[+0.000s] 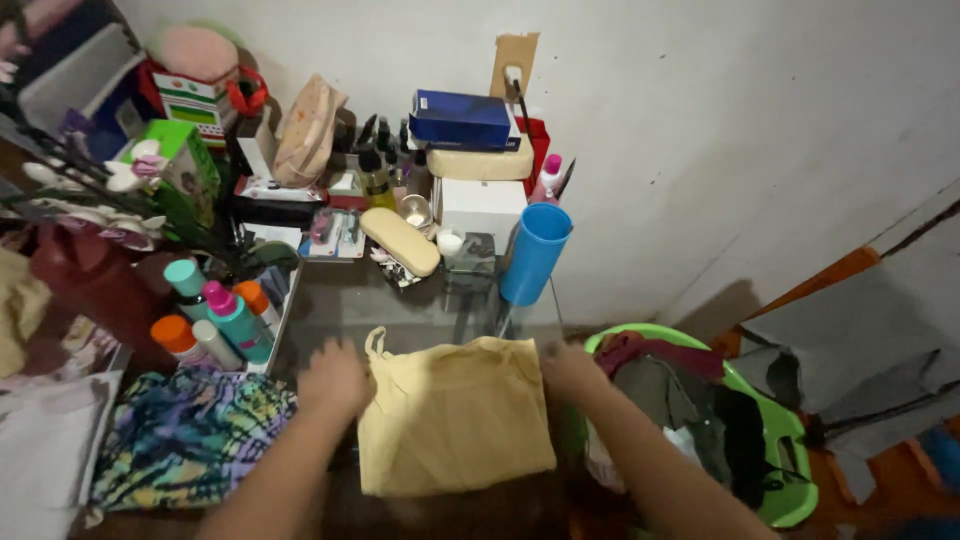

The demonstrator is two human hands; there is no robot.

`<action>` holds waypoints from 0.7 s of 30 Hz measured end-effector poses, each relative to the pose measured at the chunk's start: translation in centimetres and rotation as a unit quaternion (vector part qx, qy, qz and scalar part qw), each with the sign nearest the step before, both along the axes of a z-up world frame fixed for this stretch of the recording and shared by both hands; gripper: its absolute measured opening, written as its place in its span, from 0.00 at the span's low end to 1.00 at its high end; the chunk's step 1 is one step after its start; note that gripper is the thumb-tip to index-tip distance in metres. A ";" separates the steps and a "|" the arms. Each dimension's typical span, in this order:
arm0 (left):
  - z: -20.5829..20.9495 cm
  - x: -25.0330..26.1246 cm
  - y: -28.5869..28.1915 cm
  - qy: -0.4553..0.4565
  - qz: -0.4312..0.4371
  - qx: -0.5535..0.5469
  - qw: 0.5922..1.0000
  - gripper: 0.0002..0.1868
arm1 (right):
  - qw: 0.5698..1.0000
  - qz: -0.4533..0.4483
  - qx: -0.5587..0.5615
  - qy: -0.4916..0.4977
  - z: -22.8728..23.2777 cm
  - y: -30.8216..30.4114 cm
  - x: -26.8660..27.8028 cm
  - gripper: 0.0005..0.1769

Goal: Fold a white t-shirt, a yellow tank top, and a pair of dark green pants on a table.

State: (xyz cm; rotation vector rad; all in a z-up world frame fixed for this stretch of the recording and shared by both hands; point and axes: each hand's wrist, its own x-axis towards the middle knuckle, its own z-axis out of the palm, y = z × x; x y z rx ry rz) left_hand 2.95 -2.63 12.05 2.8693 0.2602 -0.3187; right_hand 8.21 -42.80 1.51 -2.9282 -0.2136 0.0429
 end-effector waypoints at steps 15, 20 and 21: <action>-10.2 7.2 4.5 -0.013 0.188 -0.520 0.833 0.21 | 0.945 -0.146 0.290 0.035 -1.3 4.1 4.1 0.23; -9.5 5.9 5.1 -0.338 0.000 -0.336 0.879 0.32 | 0.916 -0.159 0.366 -0.039 1.6 4.5 2.7 0.27; -7.1 4.5 4.6 -0.401 -0.076 -0.166 0.898 0.32 | 0.941 -0.131 0.299 -0.091 1.9 4.4 2.1 0.28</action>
